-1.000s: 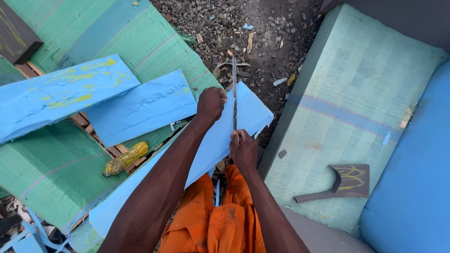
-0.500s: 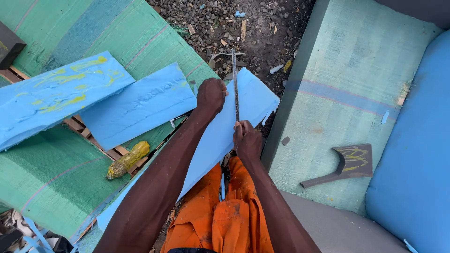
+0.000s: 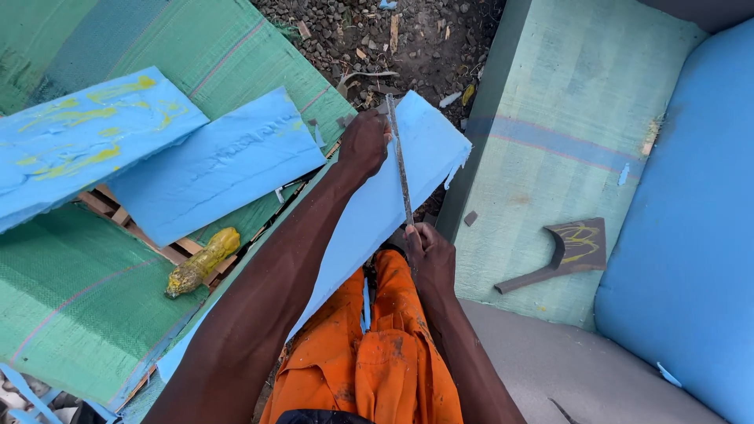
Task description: The person uses a long, thin metal blade to cut a large piece of light blue foam into strips. They then cut a smaller piece of dark grey foam on a wooden frame.
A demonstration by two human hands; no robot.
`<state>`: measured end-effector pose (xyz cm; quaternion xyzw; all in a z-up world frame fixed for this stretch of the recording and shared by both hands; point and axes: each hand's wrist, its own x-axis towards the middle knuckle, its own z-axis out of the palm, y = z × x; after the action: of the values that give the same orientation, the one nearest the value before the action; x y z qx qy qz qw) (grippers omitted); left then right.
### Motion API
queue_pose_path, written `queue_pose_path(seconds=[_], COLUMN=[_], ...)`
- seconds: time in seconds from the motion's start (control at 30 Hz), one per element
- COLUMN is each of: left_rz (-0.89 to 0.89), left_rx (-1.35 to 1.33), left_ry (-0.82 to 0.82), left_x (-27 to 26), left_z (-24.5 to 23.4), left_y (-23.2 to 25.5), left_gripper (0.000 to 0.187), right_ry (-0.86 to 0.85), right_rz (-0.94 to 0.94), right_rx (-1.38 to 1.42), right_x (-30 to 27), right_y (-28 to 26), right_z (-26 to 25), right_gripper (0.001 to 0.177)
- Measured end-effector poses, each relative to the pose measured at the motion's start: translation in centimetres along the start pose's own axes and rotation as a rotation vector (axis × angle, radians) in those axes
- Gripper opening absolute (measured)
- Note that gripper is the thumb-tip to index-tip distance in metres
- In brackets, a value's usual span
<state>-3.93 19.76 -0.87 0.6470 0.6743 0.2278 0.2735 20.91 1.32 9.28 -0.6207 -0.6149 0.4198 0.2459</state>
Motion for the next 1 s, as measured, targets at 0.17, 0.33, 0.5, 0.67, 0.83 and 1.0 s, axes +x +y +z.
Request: queue_pose_path(seconds=[0.17, 0.33, 0.5, 0.67, 0.83, 1.0], left_rz=[0.013, 0.017, -0.022, -0.038, 0.005, 0.007], left_rx=[0.002, -0.005, -0.026, -0.009, -0.109, -0.135], left_ry=[-0.029, -0.042, -0.039, -0.051, -0.034, -0.02], left_x=[0.3, -0.2, 0.0, -0.9, -0.6, -0.7], left_z=[-0.3, -1.7, -1.5, -2.5, -3.4, -4.1], left_y=[-0.3, 0.5, -0.6, -0.3, -0.6, -1.4], left_gripper=[0.019, 0.023, 0.016, 0.014, 0.011, 0.011], right_ry=[0.014, -0.037, -0.093, -0.06, -0.179, -0.143], right_rz=[-0.01, -0.043, 0.1, -0.084, 0.109, 0.047], right_rx=[0.077, -0.011, 0.225, 0.195, 0.236, 0.299], right_x=[6.2, -0.1, -6.5, 1.6, -10.8, -5.0], right_y=[0.6, 1.4, -0.3, -0.2, -3.5, -3.1], right_z=[1.8, 2.1, 1.8, 4.1, 2.9, 4.2], right_gripper=[0.039, 0.042, 0.037, 0.04, 0.039, 0.04])
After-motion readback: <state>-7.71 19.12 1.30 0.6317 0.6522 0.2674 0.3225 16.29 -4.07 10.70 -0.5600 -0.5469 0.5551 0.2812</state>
